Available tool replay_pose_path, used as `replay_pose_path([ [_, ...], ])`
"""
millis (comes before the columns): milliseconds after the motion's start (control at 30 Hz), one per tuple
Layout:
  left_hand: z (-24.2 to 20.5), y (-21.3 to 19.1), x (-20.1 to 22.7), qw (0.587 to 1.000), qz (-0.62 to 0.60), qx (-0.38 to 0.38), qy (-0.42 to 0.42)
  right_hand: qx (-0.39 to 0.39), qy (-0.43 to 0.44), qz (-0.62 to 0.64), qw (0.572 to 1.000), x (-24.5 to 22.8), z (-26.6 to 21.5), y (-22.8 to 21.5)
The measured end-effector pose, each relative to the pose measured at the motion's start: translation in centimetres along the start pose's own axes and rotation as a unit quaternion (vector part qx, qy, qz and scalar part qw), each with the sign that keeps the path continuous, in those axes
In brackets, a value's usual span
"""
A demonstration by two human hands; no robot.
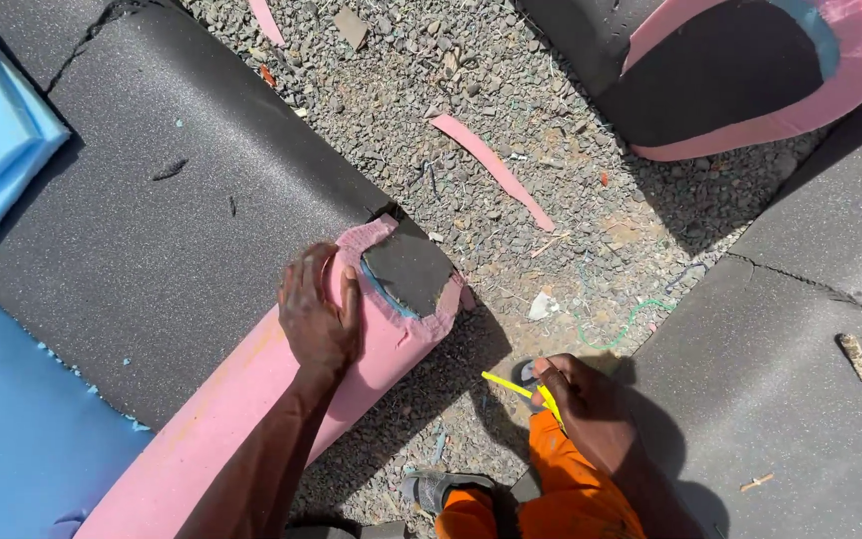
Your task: Measuring and marking foam pieces using a tape measure and a marking tool
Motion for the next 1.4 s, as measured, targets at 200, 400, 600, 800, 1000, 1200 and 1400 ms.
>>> replay_pose_path([
  [200,-1.2,1.5,-2.3,0.998,0.036,-0.016,-0.040,-0.115,0.291,0.185,0.932,-9.7,4.4,-9.1],
  [400,-0.3,-0.1,0.7,0.999,0.001,0.018,0.026,-0.045,0.240,0.318,0.916,-12.1,6.6,-7.4],
  [600,-0.7,1.0,-0.2,1.000,0.014,0.010,0.026,-0.064,0.243,0.421,0.871,-15.9,9.4,-7.8],
  [800,-0.2,-0.2,1.2,0.996,-0.020,0.059,0.064,-0.102,0.232,0.570,0.782,-20.4,11.1,-8.7],
  [1000,-0.1,-0.1,1.0,0.995,-0.028,0.075,0.066,-0.091,0.260,0.563,0.779,-24.0,11.4,-9.0],
  [1200,-0.8,0.8,-0.1,0.998,-0.007,0.042,0.038,-0.047,0.353,0.540,0.763,-22.0,11.2,-9.7],
  [1400,-0.3,0.2,0.8,0.999,-0.020,0.034,0.037,0.104,0.456,0.672,0.574,-15.5,10.5,-5.9],
])
Point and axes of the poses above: each hand's wrist, its own z-axis towards the middle knuckle, its own y-axis out of the palm, x = y × z, the point moved 4 cm from there along z, towards the middle knuckle, and after that the axes turned 7 degrees about x, right-handed, at the moved point
